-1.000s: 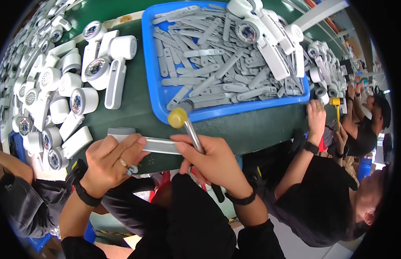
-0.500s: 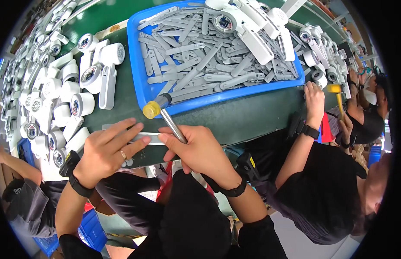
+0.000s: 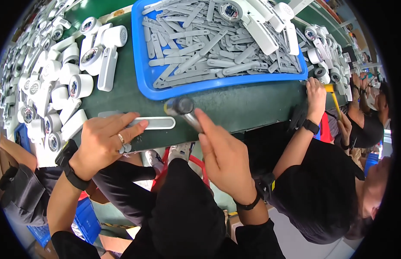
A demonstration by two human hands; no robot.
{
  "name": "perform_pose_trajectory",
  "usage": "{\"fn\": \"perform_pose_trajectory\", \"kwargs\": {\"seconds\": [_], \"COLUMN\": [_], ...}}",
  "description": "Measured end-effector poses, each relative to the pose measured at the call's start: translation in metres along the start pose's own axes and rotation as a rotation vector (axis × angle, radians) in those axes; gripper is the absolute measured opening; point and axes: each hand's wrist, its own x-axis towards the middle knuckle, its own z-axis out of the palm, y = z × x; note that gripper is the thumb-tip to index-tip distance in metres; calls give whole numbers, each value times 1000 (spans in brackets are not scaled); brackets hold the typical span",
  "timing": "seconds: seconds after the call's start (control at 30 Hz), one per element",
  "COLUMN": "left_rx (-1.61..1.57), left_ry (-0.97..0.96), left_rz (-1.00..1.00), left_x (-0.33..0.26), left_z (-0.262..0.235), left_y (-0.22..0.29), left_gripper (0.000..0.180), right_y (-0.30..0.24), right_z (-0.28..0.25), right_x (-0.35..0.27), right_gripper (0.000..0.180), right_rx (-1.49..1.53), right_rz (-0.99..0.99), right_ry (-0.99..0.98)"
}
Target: The person assembles a handheld fan by fitting a grey plastic strip into a white housing and tapping it with a mallet. They then attach a fan component to the housing, tap the joint again, and set the completed unit aside.
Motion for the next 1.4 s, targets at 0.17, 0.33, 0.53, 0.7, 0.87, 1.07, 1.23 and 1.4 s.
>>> {"fn": "perform_pose_trajectory", "kwargs": {"seconds": [0.17, 0.33, 0.53, 0.7, 0.87, 1.07, 1.23, 1.4], "left_rx": [32, 36, 6, 19, -15, -8, -149, -86], "left_ry": [33, 44, 16, 17, 20, 145, 158, 191], "left_rz": [1, 23, -7, -24, -50, -236, -418, -383], "left_x": [-3, -3, -4, -8, -7, -17, -41, -47], "left_z": [3, 5, -1, 3, 2, -10, -7, 1], "left_y": [-1, 1, 2, 2, 5, 6, 5, 3], "left_gripper": [45, 47, 55, 53, 50, 52, 61, 56], "right_y": [-34, -38, -34, -57, -36, -39, -48, -82], "right_z": [-15, -7, -4, -10, 5, 3, 1, 7], "right_x": [-10, -17, -19, -13, -21, -21, -13, 1], "right_gripper": [56, 39, 66, 49, 57, 58, 51, 50], "right_rx": [-120, -234, -160, -450, -353, -461, -439, -364], "right_rz": [-1, 76, -101, 123, -21, -33, -41, -104], "right_ry": [-49, -93, 139, -240, -6, -55, -51, -54]}}
